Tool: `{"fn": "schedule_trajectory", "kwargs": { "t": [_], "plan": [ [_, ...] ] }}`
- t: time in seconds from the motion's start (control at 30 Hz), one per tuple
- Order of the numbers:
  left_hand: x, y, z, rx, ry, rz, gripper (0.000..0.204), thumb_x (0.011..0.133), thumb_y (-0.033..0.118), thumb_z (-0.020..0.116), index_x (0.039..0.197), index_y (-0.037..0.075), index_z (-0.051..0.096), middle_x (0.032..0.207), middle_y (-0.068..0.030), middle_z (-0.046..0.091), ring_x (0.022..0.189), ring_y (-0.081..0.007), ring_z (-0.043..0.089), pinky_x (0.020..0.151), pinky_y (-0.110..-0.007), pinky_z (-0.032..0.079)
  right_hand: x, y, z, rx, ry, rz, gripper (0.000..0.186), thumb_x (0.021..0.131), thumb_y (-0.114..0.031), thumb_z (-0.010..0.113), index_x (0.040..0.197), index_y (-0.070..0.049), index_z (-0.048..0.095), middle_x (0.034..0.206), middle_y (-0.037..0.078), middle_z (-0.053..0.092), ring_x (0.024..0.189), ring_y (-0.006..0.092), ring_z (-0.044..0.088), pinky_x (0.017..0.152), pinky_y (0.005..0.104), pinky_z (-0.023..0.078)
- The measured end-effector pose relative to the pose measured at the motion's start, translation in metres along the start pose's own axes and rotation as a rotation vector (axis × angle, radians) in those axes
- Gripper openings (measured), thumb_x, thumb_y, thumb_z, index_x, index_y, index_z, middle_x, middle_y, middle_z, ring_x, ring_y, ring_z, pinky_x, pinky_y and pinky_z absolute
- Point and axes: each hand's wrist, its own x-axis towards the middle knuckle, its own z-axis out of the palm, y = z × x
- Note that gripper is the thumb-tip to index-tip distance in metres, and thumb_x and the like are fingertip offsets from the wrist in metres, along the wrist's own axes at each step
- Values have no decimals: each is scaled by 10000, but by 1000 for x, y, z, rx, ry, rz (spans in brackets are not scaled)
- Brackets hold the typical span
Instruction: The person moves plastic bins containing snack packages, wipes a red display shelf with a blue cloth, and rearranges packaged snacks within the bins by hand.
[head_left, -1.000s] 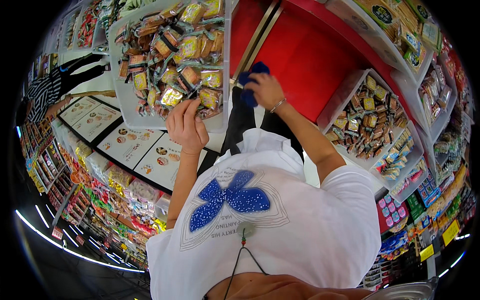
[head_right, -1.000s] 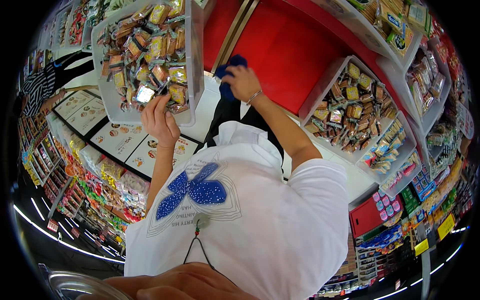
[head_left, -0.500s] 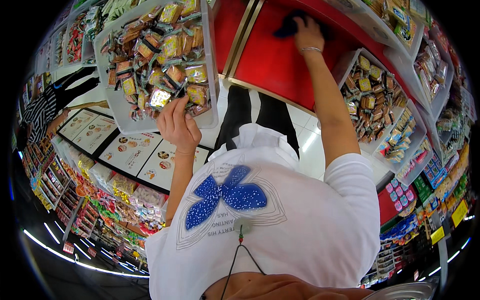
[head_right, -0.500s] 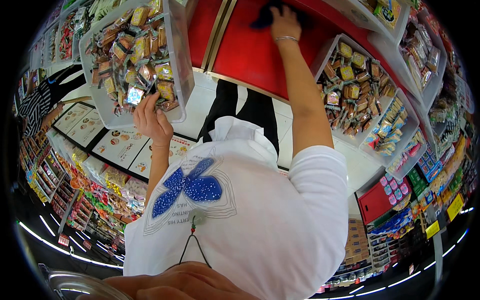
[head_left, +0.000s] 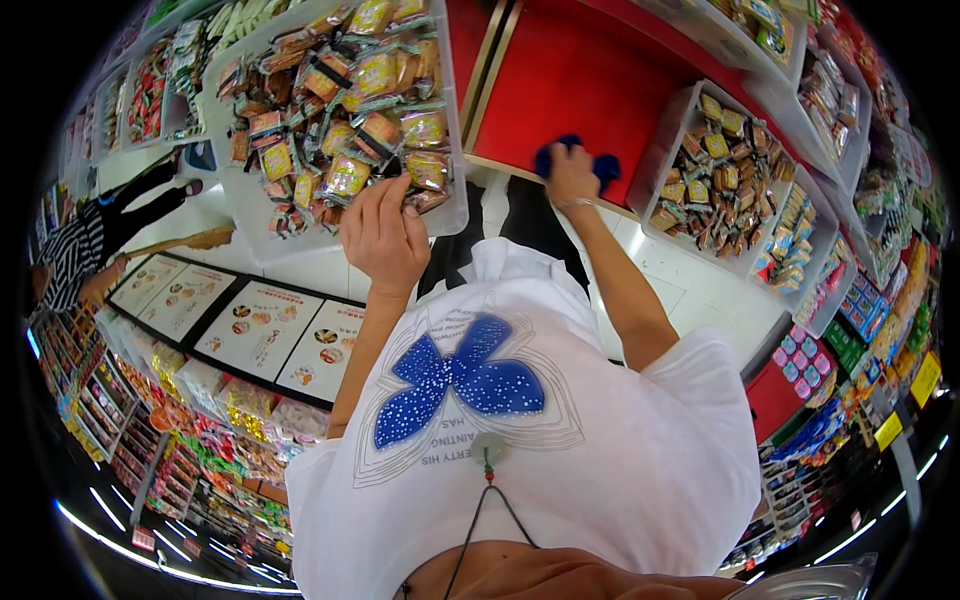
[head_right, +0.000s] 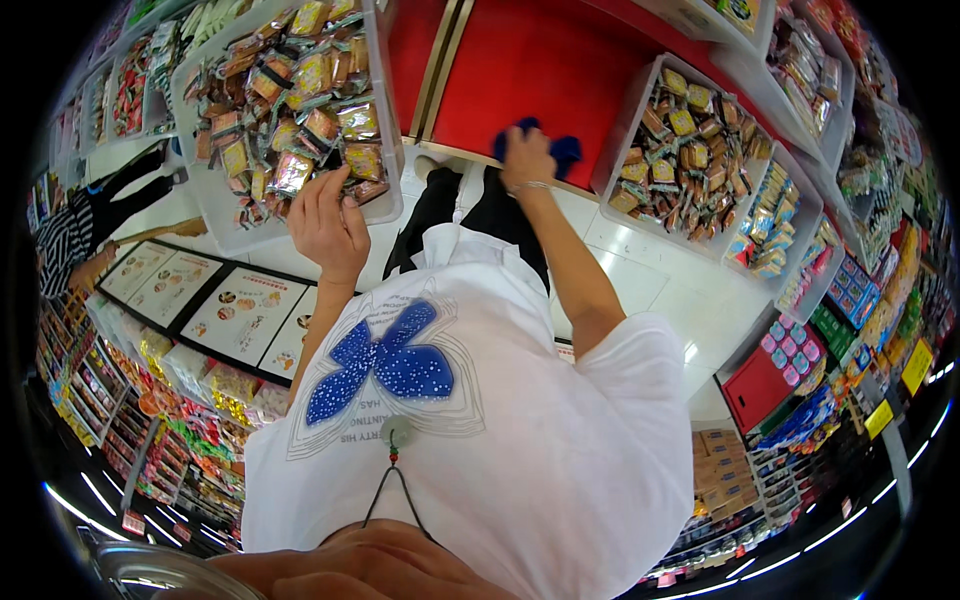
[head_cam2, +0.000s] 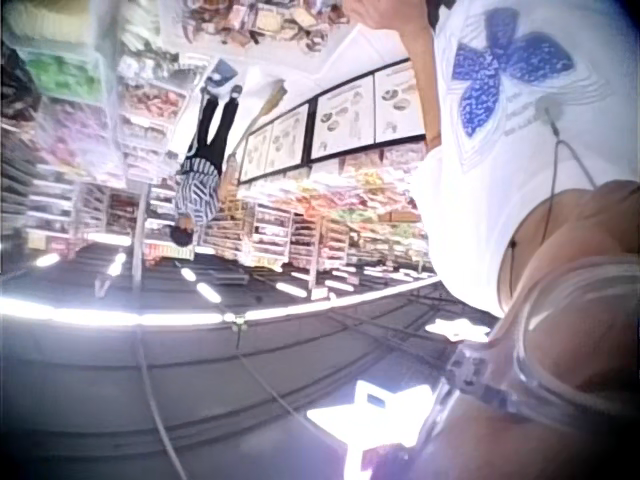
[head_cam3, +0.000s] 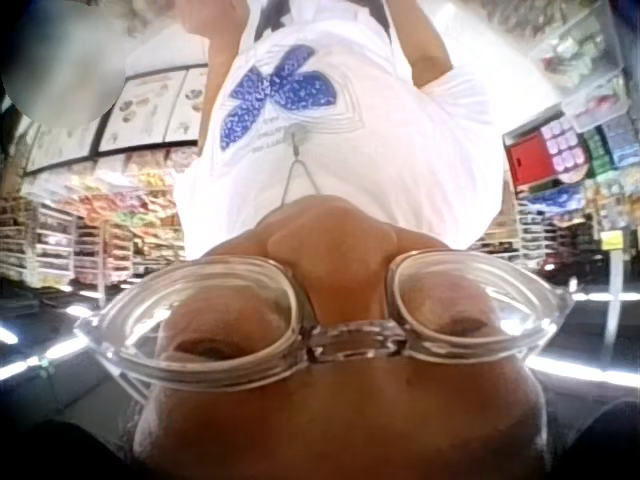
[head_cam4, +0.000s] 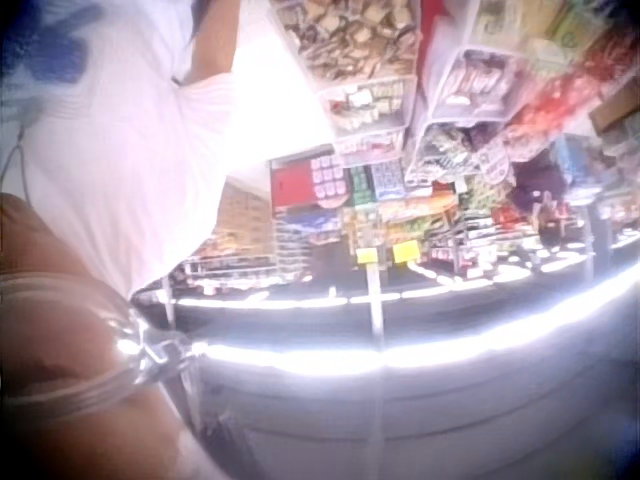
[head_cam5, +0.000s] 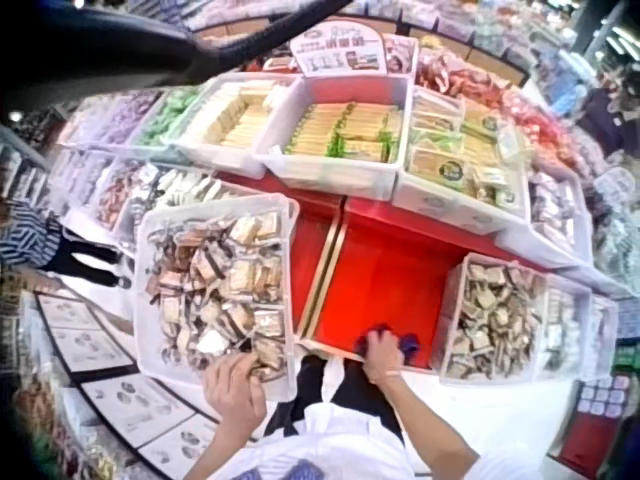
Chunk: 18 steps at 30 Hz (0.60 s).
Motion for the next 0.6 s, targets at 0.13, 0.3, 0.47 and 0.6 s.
{"fn": "schedule_trajectory", "kwargs": {
  "t": [0.13, 0.3, 0.47, 0.6],
  "plan": [
    [4, -9, -3, -63, -25, 34, 250, 807, 115, 568, 1048, 81, 623, 1064, -89, 595, 988, -266, 528, 849, -363, 379, 35, -73, 26, 170, 136, -197, 300, 776, -98, 522, 1070, -153, 509, 955, 145, 532, 906, 331, 555, 675, 431, 523],
    [0, -7, -7, -106, 46, 203, 262, 810, 110, 620, 1071, 92, 620, 1163, -99, 551, 1087, -267, 451, 918, -391, 296, 15, -42, 9, 489, 192, 2, 305, 743, -78, 515, 1041, -141, 515, 973, 145, 564, 938, 340, 552, 748, 461, 482],
    [-6, 1, -29, -283, 64, 510, 239, 867, 152, 545, 1085, 67, 594, 1165, -105, 531, 1078, -267, 439, 906, -390, 297, -77, 23, 18, 605, 370, 402, 303, 760, -100, 484, 1063, -112, 490, 910, 196, 602, 822, 373, 596, 722, 465, 470],
    [-10, 14, -28, -467, -71, 826, 210, 872, 114, 532, 1068, 61, 584, 1164, -119, 514, 1059, -264, 459, 907, -396, 297, -198, 38, 32, 507, 250, 803, 320, 802, -180, 484, 1107, -84, 502, 987, 189, 610, 948, 361, 572, 804, 444, 461]
  ]
}}
